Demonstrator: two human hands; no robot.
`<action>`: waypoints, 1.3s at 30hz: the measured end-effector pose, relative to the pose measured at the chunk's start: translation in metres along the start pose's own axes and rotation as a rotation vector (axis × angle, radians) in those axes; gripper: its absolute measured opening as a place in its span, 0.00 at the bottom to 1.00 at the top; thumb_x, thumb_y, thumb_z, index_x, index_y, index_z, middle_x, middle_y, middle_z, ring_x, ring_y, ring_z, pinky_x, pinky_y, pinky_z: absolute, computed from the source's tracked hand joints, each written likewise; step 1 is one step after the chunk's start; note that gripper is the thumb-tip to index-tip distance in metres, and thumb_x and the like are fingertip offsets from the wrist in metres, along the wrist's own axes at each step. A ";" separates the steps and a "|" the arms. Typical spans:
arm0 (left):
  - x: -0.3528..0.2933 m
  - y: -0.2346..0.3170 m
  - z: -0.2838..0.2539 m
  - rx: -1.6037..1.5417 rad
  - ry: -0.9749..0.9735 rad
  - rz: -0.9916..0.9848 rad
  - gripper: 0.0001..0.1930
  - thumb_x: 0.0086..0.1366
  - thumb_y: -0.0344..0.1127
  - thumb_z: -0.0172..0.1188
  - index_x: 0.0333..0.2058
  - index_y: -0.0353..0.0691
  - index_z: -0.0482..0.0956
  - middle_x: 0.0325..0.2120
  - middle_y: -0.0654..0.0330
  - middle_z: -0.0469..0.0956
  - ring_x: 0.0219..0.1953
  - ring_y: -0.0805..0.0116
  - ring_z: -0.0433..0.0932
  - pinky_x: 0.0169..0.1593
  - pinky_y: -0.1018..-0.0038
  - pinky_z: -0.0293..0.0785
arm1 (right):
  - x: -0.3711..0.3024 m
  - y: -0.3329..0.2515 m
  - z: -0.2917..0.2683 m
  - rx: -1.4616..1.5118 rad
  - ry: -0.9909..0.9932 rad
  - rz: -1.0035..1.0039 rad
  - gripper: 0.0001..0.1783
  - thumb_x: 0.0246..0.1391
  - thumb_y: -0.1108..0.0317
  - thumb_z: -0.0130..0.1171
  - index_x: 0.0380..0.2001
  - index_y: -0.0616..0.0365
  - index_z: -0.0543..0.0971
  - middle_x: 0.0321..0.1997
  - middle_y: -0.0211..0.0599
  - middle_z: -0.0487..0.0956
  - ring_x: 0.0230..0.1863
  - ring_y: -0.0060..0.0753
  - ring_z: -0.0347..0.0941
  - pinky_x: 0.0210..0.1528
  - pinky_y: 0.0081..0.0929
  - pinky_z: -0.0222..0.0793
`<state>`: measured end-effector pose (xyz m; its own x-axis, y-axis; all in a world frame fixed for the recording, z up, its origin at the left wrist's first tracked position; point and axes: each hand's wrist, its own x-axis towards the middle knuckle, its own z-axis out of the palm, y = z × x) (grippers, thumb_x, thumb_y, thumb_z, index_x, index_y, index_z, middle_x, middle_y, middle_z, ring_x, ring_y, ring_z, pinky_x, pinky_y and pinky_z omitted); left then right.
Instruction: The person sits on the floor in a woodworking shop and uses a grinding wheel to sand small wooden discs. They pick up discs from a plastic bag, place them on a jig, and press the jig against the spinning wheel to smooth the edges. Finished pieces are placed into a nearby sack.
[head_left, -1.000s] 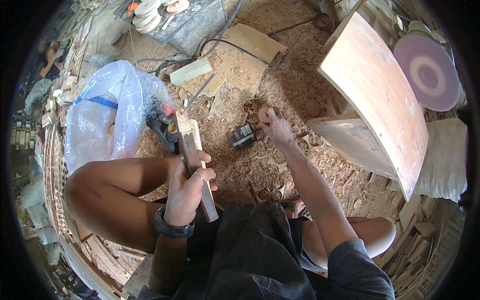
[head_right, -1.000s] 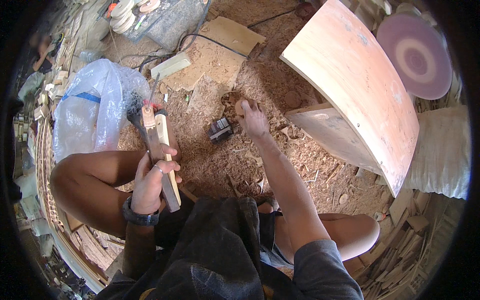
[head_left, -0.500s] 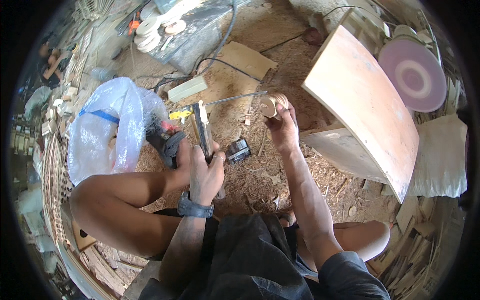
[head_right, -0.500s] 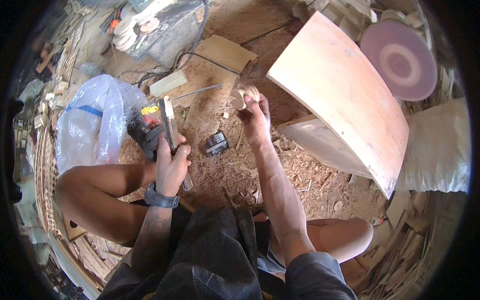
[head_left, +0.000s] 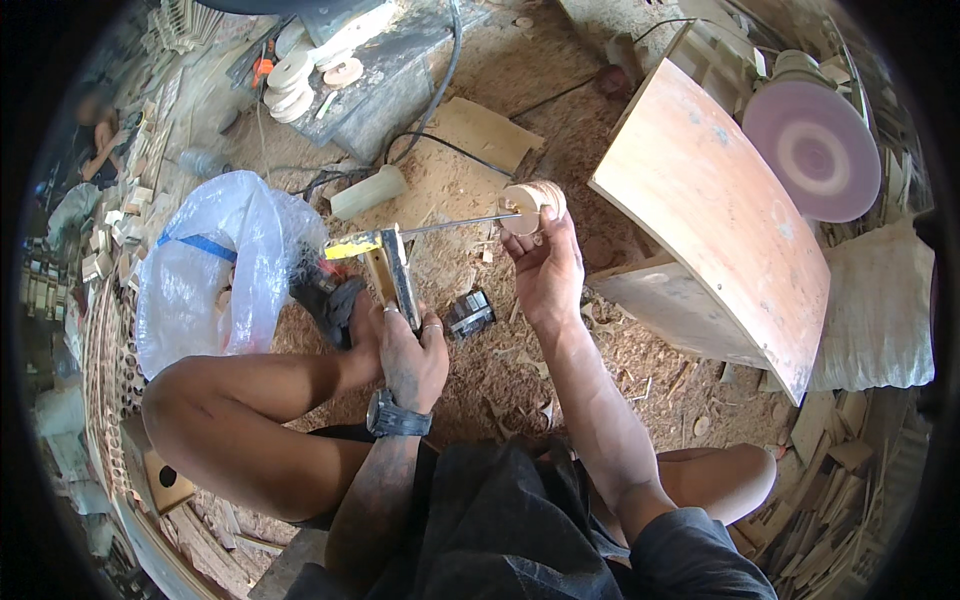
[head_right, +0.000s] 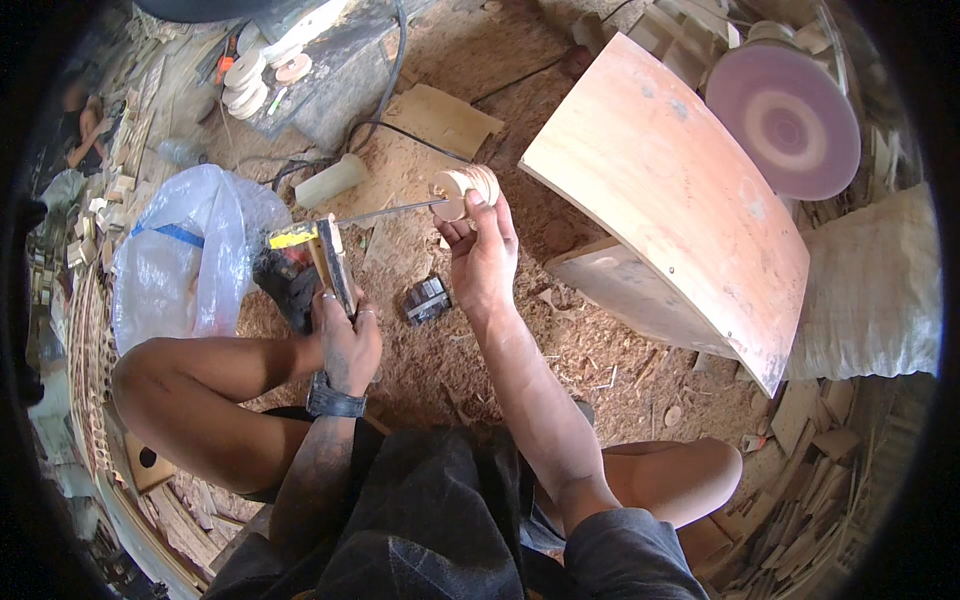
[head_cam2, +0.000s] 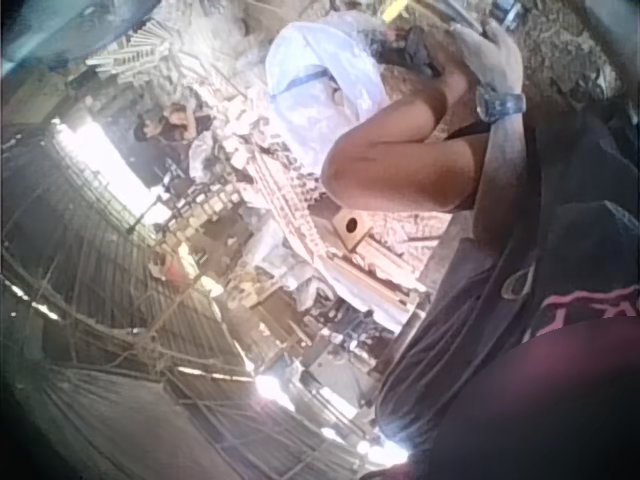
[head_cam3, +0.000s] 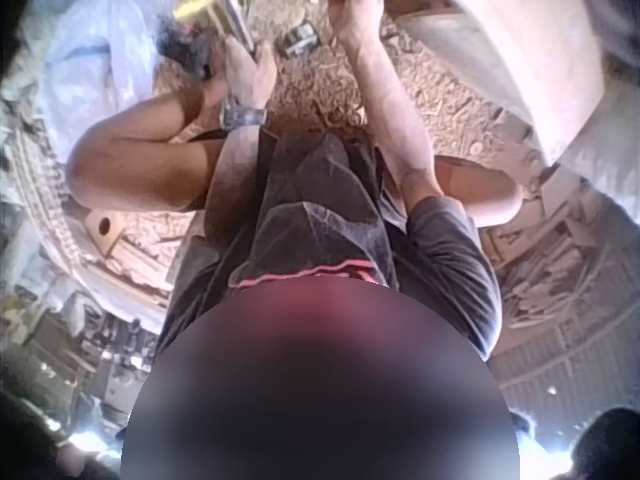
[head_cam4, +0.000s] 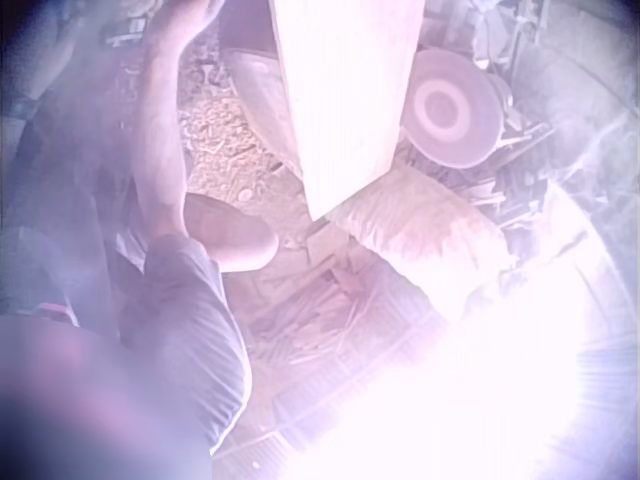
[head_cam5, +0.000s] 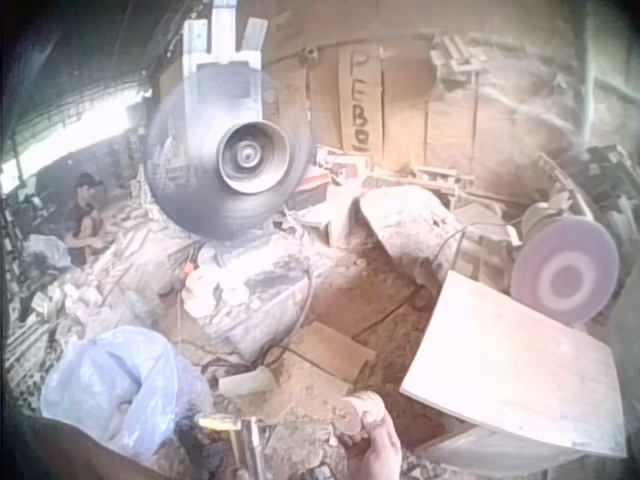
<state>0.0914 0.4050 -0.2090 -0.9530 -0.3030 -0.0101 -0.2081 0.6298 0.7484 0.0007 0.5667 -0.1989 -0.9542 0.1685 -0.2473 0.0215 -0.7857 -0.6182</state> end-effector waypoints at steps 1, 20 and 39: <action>0.000 -0.001 0.001 0.010 0.017 0.027 0.16 0.61 0.33 0.55 0.43 0.27 0.66 0.38 0.42 0.71 0.42 0.43 0.72 0.47 0.55 0.67 | -0.002 0.001 0.002 -0.040 0.005 -0.052 0.23 0.59 0.63 0.57 0.56 0.57 0.68 0.50 0.36 0.75 0.46 0.29 0.76 0.45 0.27 0.76; -0.010 -0.020 0.017 -0.255 -0.031 -0.047 0.11 0.61 0.29 0.54 0.39 0.30 0.65 0.33 0.52 0.69 0.35 0.61 0.71 0.43 0.65 0.68 | -0.015 0.003 0.016 -0.020 0.016 -0.105 0.26 0.61 0.66 0.56 0.60 0.60 0.66 0.54 0.39 0.74 0.52 0.32 0.74 0.53 0.32 0.75; -0.006 -0.010 0.009 -0.006 0.075 -0.023 0.15 0.55 0.27 0.55 0.40 0.27 0.65 0.37 0.42 0.66 0.41 0.43 0.69 0.47 0.56 0.65 | -0.015 0.020 0.019 -0.375 0.067 -0.322 0.28 0.56 0.65 0.63 0.58 0.63 0.69 0.53 0.40 0.75 0.52 0.26 0.72 0.53 0.27 0.72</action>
<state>0.0974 0.4069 -0.2225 -0.9285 -0.3706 0.0225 -0.2284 0.6178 0.7524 0.0101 0.5373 -0.1930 -0.9089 0.4150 -0.0396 -0.1535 -0.4213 -0.8938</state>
